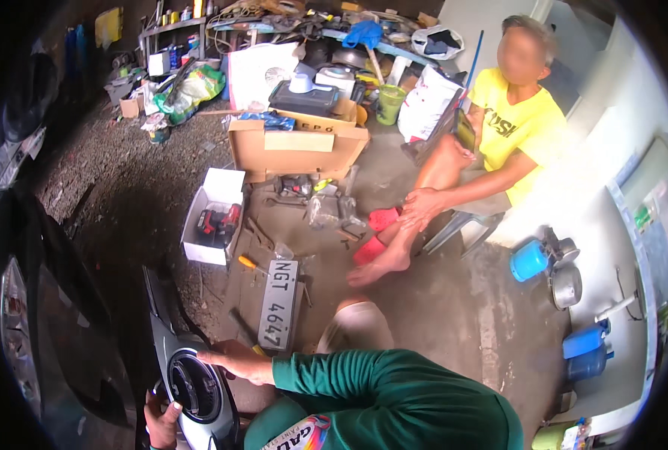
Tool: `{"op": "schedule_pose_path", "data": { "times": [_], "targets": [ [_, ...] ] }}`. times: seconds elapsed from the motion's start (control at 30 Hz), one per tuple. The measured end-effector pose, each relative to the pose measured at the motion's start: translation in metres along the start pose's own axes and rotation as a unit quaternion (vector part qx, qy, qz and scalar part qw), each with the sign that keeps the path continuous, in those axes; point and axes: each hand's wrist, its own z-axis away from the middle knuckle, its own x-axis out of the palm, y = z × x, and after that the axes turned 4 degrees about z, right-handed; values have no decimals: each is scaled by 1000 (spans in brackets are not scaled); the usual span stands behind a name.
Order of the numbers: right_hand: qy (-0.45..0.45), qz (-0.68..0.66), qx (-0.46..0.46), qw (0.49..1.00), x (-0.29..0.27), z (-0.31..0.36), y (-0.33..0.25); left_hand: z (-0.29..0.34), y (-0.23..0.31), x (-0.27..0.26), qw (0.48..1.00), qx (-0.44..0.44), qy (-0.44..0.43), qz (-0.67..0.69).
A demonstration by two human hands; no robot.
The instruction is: The person assembles a car grille by attaching a cover and emblem, fastens screws using a power drill, and opens the vehicle's hood to mount the assembled grille onto the car.
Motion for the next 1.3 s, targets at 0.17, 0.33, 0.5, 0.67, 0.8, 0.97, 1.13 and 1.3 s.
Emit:
{"op": "schedule_pose_path", "data": {
  "times": [0.17,0.33,0.5,0.67,0.8,0.97,1.13,1.3],
  "targets": [
    [-6,-2,15,1000,5,4,-9,19,-10,2,999,27,24,-23],
    [-21,43,17,999,0,-2,-5,18,-4,9,996,31,38,-76],
    [-162,109,36,980,-4,20,-6,21,-10,11,994,77,54,-64],
    [-248,60,48,966,18,35,15,24,-25,2,998,36,43,42],
    [-246,-28,7,969,35,20,37,6,-65,-18,987,81,67,119],
    [-156,-33,91,983,15,19,-7,-15,-51,-5,979,79,158,-106],
    [-192,-52,89,976,37,14,3,32,-55,-16,994,-25,82,72],
    [-206,-50,70,975,40,19,-8,42,-58,-15,999,11,30,23]
  ]
}}
